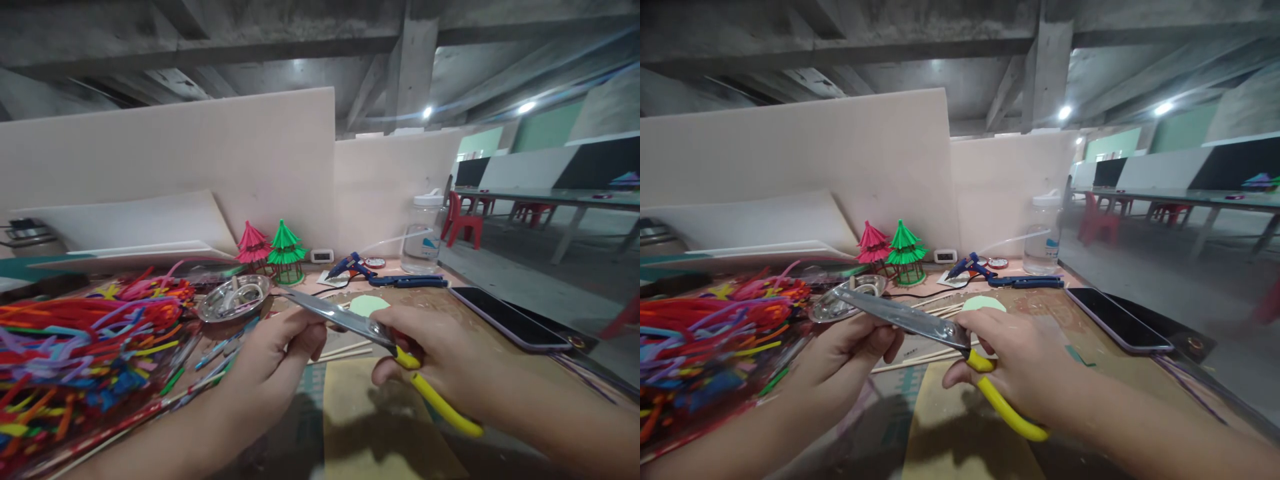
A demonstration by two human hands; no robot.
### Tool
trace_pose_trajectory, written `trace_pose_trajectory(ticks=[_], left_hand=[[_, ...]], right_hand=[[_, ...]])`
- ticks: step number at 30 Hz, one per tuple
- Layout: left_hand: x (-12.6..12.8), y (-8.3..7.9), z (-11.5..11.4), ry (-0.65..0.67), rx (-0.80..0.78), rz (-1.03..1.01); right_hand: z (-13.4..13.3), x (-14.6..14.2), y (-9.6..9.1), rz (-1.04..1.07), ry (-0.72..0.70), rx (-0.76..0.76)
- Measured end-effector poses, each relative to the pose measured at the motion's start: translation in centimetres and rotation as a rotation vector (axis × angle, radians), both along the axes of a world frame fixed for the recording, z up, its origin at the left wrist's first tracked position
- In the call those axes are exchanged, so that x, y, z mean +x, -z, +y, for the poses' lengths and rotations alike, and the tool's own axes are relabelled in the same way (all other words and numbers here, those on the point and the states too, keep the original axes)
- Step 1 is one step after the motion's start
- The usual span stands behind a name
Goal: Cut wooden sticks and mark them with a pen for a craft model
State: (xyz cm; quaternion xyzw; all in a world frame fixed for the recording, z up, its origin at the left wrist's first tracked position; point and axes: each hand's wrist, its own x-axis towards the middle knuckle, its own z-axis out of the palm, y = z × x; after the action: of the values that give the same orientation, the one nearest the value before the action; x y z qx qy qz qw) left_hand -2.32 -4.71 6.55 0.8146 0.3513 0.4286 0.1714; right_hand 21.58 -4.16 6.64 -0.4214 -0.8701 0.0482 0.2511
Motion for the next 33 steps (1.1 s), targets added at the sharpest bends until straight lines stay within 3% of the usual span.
trace_pose_trajectory(ticks=[7, 12, 17, 23, 33], left_hand=[[-0.17, -0.15, -0.17, -0.051, 0.005, -0.083], [-0.20, -0.12, -0.02, 0.018, 0.028, -0.097], [-0.07, -0.04, -0.04, 0.044, -0.011, -0.129], [-0.03, -0.33, -0.26, 0.069, 0.042, -0.098], [-0.18, -0.05, -0.13, -0.005, 0.053, -0.031]], right_hand=[[-0.21, -0.44, -0.25, 0.032, 0.104, 0.106], [-0.32, -0.38, -0.09, 0.015, 0.072, 0.025], [-0.17, -0.24, 0.39, 0.059, 0.007, 0.082], [-0.38, -0.26, 0.10, 0.055, -0.030, 0.003], [-0.29, 0.03, 0.10, -0.008, -0.008, 0.022]])
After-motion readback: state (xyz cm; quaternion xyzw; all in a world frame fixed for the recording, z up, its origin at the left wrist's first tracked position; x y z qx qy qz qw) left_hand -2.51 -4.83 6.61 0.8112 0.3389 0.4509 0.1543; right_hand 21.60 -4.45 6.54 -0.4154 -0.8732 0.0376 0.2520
